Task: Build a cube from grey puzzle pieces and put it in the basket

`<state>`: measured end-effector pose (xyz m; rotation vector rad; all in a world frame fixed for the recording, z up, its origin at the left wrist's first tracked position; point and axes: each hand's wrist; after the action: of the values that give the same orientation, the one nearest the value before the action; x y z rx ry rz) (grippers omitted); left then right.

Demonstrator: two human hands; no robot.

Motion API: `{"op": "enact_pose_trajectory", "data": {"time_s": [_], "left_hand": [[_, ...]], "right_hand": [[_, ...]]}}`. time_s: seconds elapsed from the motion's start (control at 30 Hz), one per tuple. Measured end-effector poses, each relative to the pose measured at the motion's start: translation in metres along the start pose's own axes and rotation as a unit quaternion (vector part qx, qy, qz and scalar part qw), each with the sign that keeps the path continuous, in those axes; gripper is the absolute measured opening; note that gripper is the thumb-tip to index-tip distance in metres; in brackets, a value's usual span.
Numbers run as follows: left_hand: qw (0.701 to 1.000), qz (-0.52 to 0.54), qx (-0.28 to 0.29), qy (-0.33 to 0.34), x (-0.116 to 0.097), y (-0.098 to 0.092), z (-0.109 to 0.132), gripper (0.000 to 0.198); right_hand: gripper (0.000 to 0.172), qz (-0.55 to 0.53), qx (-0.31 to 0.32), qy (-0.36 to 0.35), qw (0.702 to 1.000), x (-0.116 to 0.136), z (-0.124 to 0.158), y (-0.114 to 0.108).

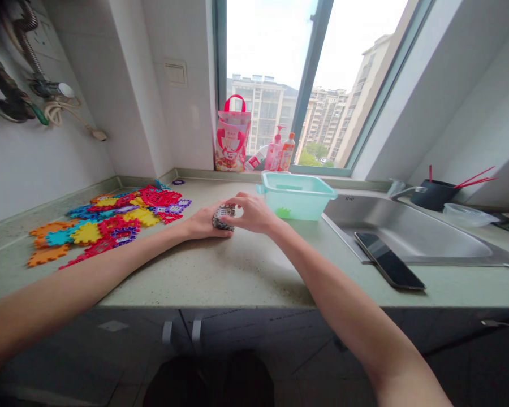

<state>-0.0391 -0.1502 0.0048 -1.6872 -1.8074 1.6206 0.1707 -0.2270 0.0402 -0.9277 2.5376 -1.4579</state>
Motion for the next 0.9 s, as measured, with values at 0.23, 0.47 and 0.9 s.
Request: {"op": "enact_pose_trajectory", "data": {"time_s": [0.23, 0.47, 0.9], "left_hand": [[0.999, -0.015, 0.018, -0.027, 0.003, 0.003, -0.003, 0.095], [0.999, 0.025, 0.032, 0.006, 0.013, -0.001, -0.005, 0.11], [0.999, 0.031, 0.042, 0.002, 0.016, -0.009, 0.001, 0.106]], "right_hand": [[0.059, -0.02, 0.07, -0.006, 0.997, 0.008, 0.001, 0.001], [0.041, -0.068, 0.072, -0.013, 0.995, 0.002, -0.004, 0.004], [0.067, -0.045, 0.167, -0.03, 0.984, 0.001, -0.017, -0.011]]}}
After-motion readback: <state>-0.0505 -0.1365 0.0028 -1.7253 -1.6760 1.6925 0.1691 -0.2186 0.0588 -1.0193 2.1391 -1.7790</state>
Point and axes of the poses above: each hand's wrist, its own z-axis away from the middle knuckle, its own y-axis out of the palm, x = y × z, and after that the axes turned 1 degree about -x, right-handed
